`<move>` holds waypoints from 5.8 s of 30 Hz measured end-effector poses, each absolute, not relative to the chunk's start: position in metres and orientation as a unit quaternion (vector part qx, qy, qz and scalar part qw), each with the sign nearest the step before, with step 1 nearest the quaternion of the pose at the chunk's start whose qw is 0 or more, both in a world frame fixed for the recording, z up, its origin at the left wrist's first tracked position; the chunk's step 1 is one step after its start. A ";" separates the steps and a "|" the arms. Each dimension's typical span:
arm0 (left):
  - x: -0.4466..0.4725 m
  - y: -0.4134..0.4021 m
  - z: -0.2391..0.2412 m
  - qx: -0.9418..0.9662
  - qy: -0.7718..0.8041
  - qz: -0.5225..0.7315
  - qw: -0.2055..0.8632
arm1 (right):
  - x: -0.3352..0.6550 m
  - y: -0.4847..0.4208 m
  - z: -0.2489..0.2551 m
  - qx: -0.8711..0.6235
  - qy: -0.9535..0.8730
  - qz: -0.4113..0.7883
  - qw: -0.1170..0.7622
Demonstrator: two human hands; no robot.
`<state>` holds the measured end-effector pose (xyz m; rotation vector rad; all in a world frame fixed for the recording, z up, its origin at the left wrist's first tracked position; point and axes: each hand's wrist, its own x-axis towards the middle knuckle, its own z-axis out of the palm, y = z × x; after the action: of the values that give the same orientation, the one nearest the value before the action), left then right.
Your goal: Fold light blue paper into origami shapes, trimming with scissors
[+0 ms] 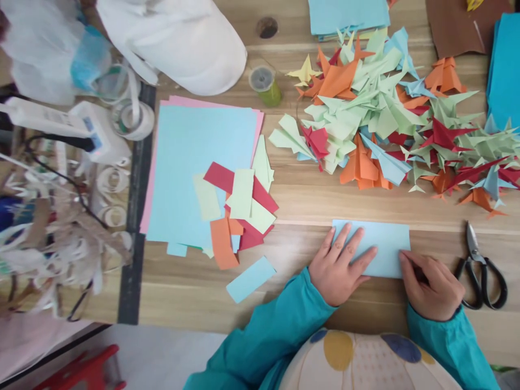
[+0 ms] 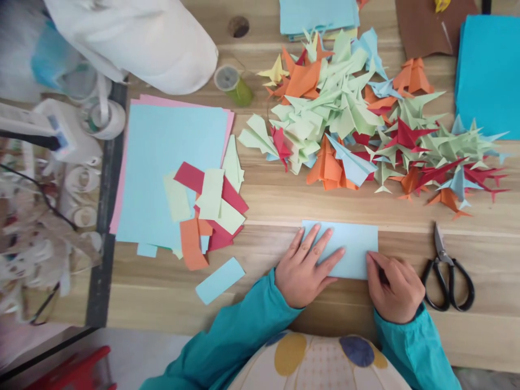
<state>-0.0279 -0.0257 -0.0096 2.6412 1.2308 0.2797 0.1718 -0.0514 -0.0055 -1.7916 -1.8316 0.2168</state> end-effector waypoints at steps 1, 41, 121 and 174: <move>-0.028 -0.026 -0.009 0.895 0.420 0.096 0.110 | 0.172 -0.051 -0.005 -0.672 -0.681 0.080 0.282; -0.028 -0.025 -0.008 0.884 0.432 0.118 0.134 | 0.167 -0.048 -0.003 -0.674 -0.684 0.092 0.263; -0.028 -0.025 -0.013 0.884 0.431 0.124 0.134 | 0.162 -0.051 -0.012 -0.668 -0.718 -0.016 0.192; -0.028 -0.025 -0.014 0.889 0.427 0.115 0.120 | 0.164 -0.054 -0.014 -0.671 -0.717 -0.026 0.185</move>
<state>-0.0278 -0.0252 -0.0142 2.5984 1.2472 0.3349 0.1637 -0.0538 -0.0139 -1.8913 -2.0206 -0.0747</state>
